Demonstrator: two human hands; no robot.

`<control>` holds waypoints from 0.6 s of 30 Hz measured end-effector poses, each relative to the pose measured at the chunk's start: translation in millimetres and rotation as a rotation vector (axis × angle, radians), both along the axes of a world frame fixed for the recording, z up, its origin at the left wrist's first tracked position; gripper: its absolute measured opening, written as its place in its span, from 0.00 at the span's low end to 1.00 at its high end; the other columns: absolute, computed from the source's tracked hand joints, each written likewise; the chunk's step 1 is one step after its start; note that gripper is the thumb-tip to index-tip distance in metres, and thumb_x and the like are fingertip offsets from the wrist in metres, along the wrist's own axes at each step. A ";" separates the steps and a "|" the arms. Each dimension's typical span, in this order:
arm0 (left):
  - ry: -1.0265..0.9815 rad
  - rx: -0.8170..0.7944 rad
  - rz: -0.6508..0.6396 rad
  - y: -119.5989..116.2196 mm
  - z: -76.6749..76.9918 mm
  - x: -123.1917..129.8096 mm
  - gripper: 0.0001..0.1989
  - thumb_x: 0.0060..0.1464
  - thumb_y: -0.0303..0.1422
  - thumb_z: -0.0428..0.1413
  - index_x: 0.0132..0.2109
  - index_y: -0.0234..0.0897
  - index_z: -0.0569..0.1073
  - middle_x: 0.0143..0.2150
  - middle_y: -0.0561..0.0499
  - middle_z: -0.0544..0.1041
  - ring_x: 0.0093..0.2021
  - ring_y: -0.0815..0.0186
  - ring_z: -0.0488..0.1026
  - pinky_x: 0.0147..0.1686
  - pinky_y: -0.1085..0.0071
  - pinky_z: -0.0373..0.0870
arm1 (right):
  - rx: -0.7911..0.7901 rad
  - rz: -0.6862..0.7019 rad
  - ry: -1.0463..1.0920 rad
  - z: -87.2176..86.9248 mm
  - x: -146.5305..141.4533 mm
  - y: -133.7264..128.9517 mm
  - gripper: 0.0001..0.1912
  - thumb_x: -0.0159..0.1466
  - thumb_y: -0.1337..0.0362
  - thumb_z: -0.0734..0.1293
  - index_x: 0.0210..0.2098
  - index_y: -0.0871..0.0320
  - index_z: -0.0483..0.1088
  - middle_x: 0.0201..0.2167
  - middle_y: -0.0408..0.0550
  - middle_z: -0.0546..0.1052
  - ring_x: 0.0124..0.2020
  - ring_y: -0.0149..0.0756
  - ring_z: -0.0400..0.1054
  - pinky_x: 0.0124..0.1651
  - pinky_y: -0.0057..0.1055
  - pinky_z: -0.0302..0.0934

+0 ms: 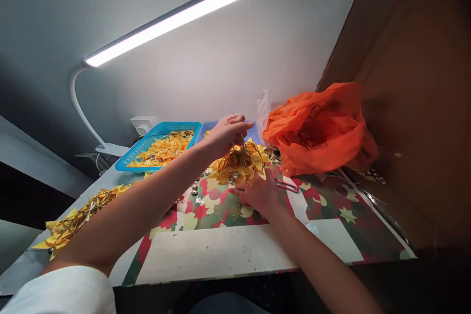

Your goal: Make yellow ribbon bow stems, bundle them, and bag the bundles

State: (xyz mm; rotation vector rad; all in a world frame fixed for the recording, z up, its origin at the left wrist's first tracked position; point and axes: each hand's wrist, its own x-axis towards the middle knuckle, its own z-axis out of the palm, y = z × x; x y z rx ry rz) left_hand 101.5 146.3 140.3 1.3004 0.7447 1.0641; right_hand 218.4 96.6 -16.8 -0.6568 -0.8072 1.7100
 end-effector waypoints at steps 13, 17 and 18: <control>-0.105 -0.018 0.080 -8.0 10.0 -10.4 0.28 0.47 0.22 0.62 0.23 0.39 0.46 0.19 0.61 0.47 0.16 0.79 0.47 0.16 0.78 0.41 | -0.305 0.062 0.283 -7.3 -4.6 -6.6 0.30 0.62 0.36 0.51 0.49 0.47 0.68 0.56 0.51 0.72 0.55 0.48 0.68 0.55 0.61 0.58; -0.197 -0.060 0.069 -8.4 20.0 -11.3 0.25 0.51 0.20 0.57 0.23 0.38 0.46 0.19 0.60 0.46 0.16 0.79 0.45 0.15 0.79 0.40 | -0.278 0.080 0.265 -12.6 -8.7 -6.7 0.33 0.60 0.34 0.51 0.53 0.46 0.65 0.62 0.54 0.65 0.59 0.47 0.65 0.57 0.60 0.56; -0.202 -0.100 0.046 -8.5 19.7 -12.4 0.25 0.52 0.20 0.56 0.22 0.38 0.46 0.19 0.60 0.45 0.16 0.79 0.45 0.15 0.78 0.40 | -0.287 0.082 0.259 -12.5 -10.4 -7.0 0.33 0.60 0.34 0.52 0.53 0.47 0.65 0.62 0.54 0.65 0.58 0.47 0.64 0.56 0.61 0.55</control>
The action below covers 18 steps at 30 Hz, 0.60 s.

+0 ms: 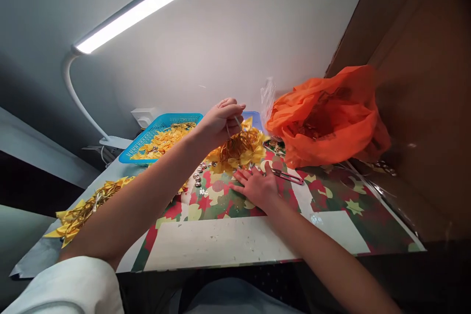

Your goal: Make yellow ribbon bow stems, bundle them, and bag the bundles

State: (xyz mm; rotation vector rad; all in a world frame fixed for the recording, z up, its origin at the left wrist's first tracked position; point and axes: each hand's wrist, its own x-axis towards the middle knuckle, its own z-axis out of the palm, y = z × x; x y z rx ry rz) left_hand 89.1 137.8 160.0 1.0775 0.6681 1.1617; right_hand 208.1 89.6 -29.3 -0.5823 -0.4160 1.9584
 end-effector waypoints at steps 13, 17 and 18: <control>-0.206 -0.099 0.189 39.8 -64.4 -4.2 0.28 0.60 0.31 0.55 0.21 0.37 0.44 0.15 0.60 0.47 0.15 0.77 0.46 0.13 0.79 0.47 | 0.064 -0.045 0.233 56.1 -22.7 3.0 0.31 0.64 0.39 0.51 0.52 0.49 0.69 0.53 0.49 0.76 0.54 0.49 0.69 0.55 0.59 0.62; -0.170 -0.109 0.209 57.0 -75.7 -20.8 0.29 0.61 0.34 0.54 0.21 0.38 0.43 0.15 0.60 0.46 0.14 0.77 0.46 0.14 0.79 0.50 | -0.022 -0.094 0.257 62.0 -26.4 7.5 0.28 0.67 0.43 0.48 0.55 0.47 0.66 0.54 0.47 0.76 0.52 0.48 0.71 0.53 0.60 0.63; -0.163 -0.109 0.214 58.3 -76.0 -23.7 0.29 0.61 0.35 0.54 0.21 0.38 0.43 0.15 0.60 0.46 0.14 0.77 0.47 0.14 0.79 0.51 | -0.028 -0.095 0.240 60.9 -27.9 8.5 0.28 0.67 0.43 0.47 0.55 0.46 0.66 0.53 0.47 0.76 0.51 0.48 0.71 0.53 0.60 0.63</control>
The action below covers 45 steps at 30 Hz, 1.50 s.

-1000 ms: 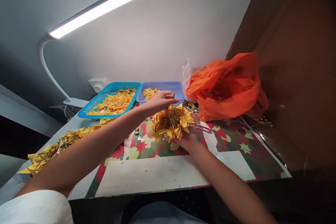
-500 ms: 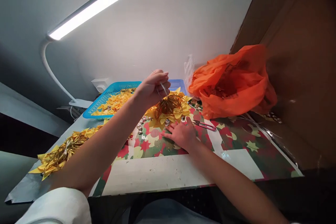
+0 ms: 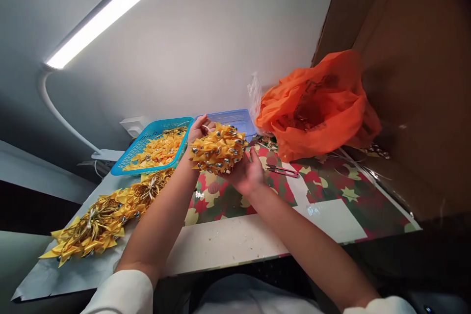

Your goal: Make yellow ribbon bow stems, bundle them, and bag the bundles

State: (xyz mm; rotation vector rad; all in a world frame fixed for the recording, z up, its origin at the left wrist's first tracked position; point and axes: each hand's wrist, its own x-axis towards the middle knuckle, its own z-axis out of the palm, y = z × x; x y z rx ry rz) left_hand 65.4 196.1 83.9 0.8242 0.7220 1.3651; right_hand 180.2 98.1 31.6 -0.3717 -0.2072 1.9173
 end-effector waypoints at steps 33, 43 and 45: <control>0.254 0.241 -0.098 -53.1 -36.3 12.0 0.08 0.53 0.33 0.51 0.27 0.40 0.63 0.30 0.51 0.70 0.37 0.64 0.67 0.39 0.70 0.65 | 0.652 -0.635 -1.269 -18.7 31.1 9.6 0.08 0.60 0.58 0.68 0.28 0.54 0.76 0.30 0.46 0.80 0.34 0.38 0.71 0.42 0.36 0.65; 0.708 0.343 -0.452 -62.1 -28.1 4.1 0.10 0.43 0.25 0.59 0.28 0.38 0.63 0.27 0.56 0.63 0.27 0.69 0.57 0.26 0.73 0.55 | 1.168 -0.720 -1.603 20.0 46.7 17.1 0.08 0.63 0.64 0.68 0.31 0.48 0.79 0.40 0.44 0.79 0.45 0.42 0.67 0.53 0.42 0.60; 0.851 0.456 -0.474 -60.3 -25.5 4.1 0.08 0.52 0.30 0.54 0.28 0.38 0.61 0.28 0.55 0.62 0.30 0.68 0.56 0.28 0.71 0.57 | 1.262 -0.682 -1.661 30.7 48.5 24.6 0.09 0.63 0.66 0.68 0.31 0.49 0.80 0.47 0.44 0.78 0.50 0.43 0.64 0.56 0.44 0.57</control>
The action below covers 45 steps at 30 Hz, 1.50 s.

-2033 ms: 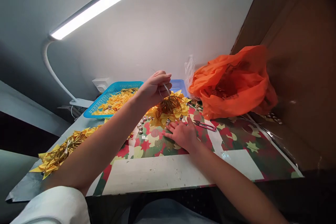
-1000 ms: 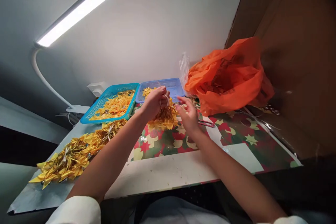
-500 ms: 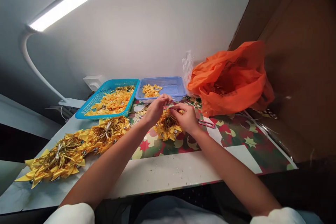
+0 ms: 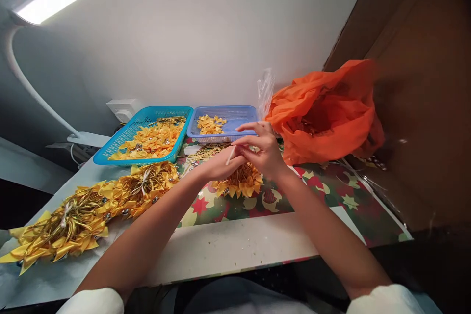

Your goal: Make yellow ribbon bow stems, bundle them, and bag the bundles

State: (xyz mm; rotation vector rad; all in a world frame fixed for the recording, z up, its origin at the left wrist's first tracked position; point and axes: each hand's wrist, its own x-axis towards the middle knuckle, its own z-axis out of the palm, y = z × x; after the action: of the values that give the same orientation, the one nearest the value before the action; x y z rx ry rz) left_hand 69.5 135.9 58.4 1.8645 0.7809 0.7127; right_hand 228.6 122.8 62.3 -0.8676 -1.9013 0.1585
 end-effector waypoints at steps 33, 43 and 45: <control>-0.085 -0.152 0.174 16.8 -11.0 -13.3 0.22 0.65 0.43 0.46 0.45 0.29 0.76 0.27 0.50 0.74 0.26 0.69 0.69 0.29 0.72 0.66 | -0.807 0.143 -0.304 20.8 6.0 3.4 0.09 0.58 0.65 0.64 0.24 0.59 0.73 0.23 0.42 0.76 0.24 0.29 0.65 0.26 0.25 0.54; 0.402 0.573 0.248 14.7 -4.9 -17.8 0.17 0.55 0.20 0.48 0.48 0.33 0.75 0.35 0.49 0.81 0.35 0.64 0.77 0.36 0.69 0.71 | -0.789 0.084 -0.159 -13.5 -11.6 24.5 0.07 0.53 0.66 0.69 0.20 0.62 0.73 0.20 0.45 0.76 0.23 0.29 0.65 0.27 0.25 0.55; 0.451 0.561 0.266 13.0 -5.5 -15.0 0.17 0.53 0.19 0.49 0.48 0.32 0.74 0.40 0.45 0.81 0.40 0.61 0.78 0.41 0.66 0.73 | -0.770 0.065 -0.155 -15.6 -13.5 24.1 0.07 0.51 0.65 0.69 0.19 0.61 0.73 0.19 0.44 0.76 0.22 0.30 0.64 0.26 0.25 0.54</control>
State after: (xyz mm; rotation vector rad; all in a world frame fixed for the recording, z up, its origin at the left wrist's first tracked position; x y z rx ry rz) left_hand 54.6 148.9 52.9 2.5091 1.2265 0.7346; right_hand 215.1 146.8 46.7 -1.3469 -2.0265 0.9295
